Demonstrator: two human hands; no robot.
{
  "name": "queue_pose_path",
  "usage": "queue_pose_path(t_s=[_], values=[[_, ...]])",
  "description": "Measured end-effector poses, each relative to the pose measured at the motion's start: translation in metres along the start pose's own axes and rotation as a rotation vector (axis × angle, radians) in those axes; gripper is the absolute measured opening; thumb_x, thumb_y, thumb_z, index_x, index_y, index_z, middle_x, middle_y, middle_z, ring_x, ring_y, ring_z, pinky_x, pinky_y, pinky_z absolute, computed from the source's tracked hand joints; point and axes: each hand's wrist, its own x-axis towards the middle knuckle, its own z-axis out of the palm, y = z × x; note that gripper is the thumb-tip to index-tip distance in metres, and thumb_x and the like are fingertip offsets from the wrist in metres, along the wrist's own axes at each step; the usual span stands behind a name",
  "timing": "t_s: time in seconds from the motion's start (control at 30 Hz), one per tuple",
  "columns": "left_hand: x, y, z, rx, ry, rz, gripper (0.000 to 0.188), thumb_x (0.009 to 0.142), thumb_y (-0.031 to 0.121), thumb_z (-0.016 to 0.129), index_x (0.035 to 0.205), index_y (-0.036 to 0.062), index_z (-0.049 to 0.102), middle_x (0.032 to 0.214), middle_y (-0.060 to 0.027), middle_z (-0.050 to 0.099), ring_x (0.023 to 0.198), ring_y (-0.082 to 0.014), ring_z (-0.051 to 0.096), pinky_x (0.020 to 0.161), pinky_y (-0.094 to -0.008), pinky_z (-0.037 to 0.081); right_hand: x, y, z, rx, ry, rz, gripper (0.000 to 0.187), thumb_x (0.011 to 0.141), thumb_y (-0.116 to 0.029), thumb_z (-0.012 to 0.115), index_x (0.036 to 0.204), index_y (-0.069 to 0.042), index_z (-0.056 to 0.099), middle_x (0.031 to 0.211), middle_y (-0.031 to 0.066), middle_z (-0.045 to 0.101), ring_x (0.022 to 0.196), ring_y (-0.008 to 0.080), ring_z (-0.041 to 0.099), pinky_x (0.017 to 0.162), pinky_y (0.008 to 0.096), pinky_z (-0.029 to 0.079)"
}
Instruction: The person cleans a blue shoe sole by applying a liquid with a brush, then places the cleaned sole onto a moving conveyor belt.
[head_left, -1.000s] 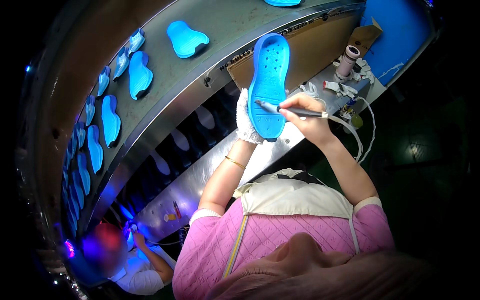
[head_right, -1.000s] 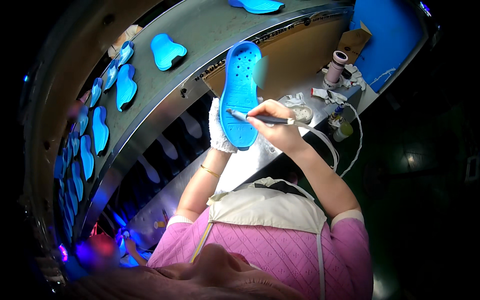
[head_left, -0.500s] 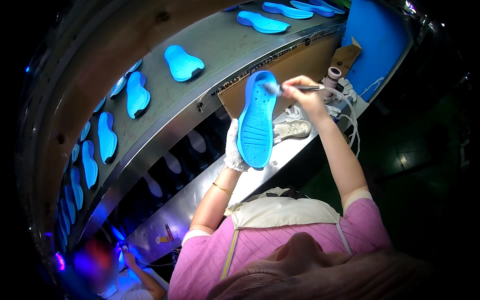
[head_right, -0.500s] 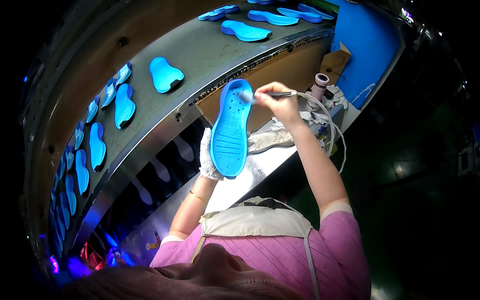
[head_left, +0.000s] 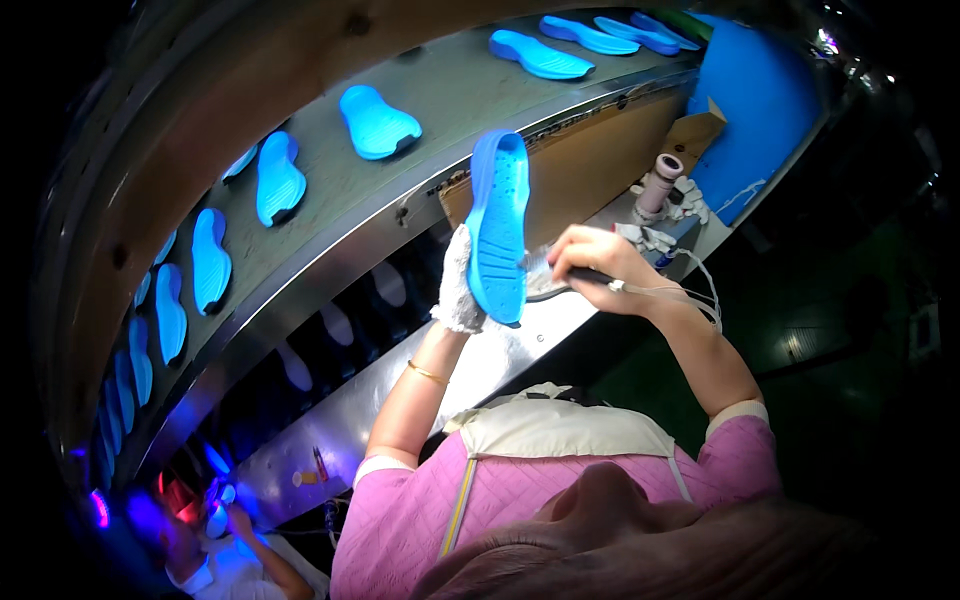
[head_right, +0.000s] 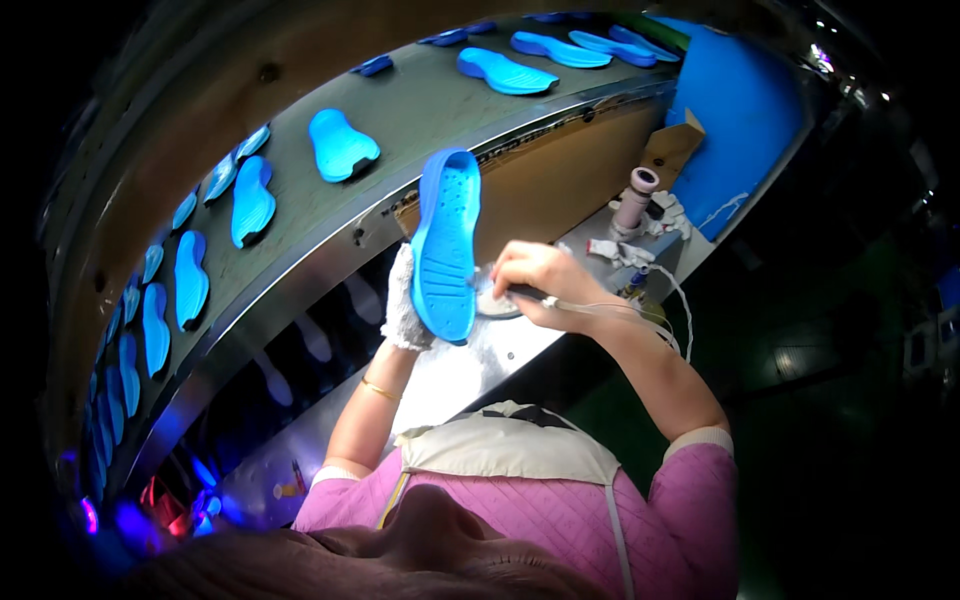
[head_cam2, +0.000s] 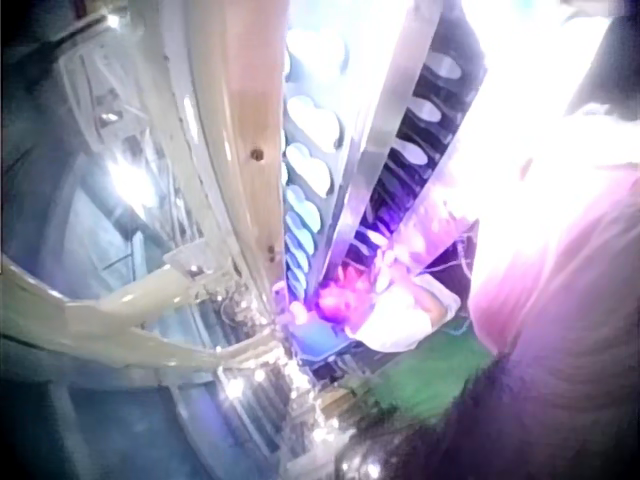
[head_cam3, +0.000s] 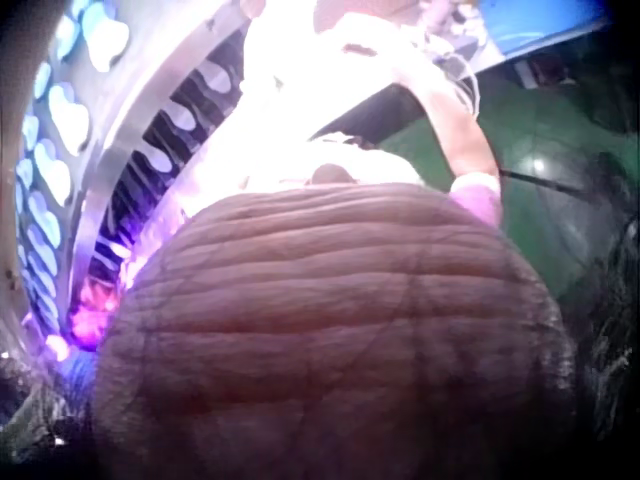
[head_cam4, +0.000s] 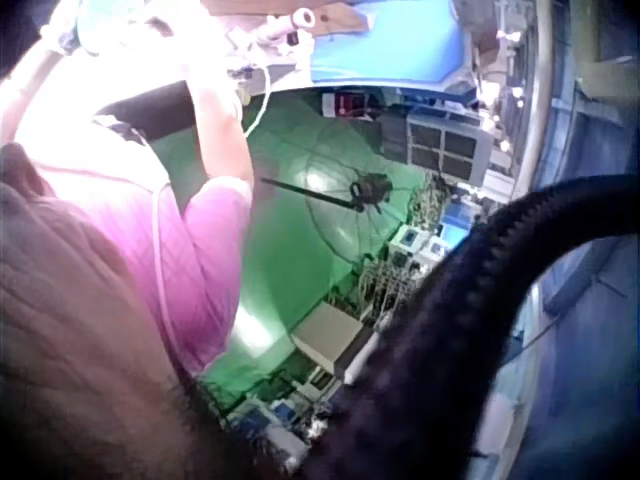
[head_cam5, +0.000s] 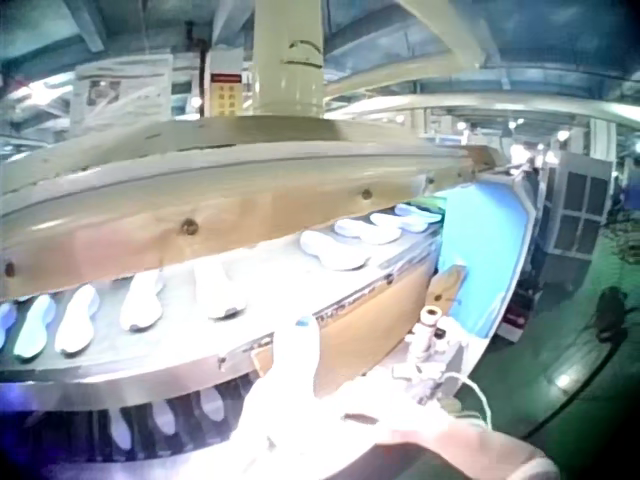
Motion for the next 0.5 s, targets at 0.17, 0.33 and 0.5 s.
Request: queue_pose_path(t_s=[0.17,0.33,0.5], values=[[0.01,0.032,0.022,-0.051,-0.218,-0.024,0.077,0.094,0.062,0.037,0.136,-0.0024,0.043,0.117,-0.0238,0.061,0.094,-0.0408,0.066,0.087,-0.0561,0.054,-0.055,0.013,-0.066,0.085,0.611,0.071,0.011,0.081,0.002,0.066,0.091,-0.002,0.065,0.101,0.0115,0.066,0.092,0.0206,0.065,0.082,0.0312,0.052],[0.053,0.08,0.054,-0.083,-0.3,0.159,0.077,0.095,0.065,0.029,0.129,-0.0013,0.047,0.099,-0.021,0.065,0.084,-0.0372,0.066,0.08,-0.0529,0.056,-0.141,0.048,-0.214,0.596,1.347,-0.105,0.027,0.091,-0.001,0.06,0.118,-0.004,0.058,0.115,0.01,0.063,0.099,0.0209,0.064,0.088,0.0344,0.056],[0.137,0.15,0.082,-0.43,0.106,0.197,0.064,0.099,0.05,0.036,0.14,0.0012,0.037,0.146,-0.0191,0.038,0.134,-0.0385,0.036,0.11,-0.0623,0.031,-0.212,0.07,-0.381,-1.185,1.266,0.396,0.029,0.1,-0.027,0.048,0.122,-0.011,0.059,0.125,0.0154,0.06,0.111,0.0326,0.061,0.09,0.0491,0.053]])
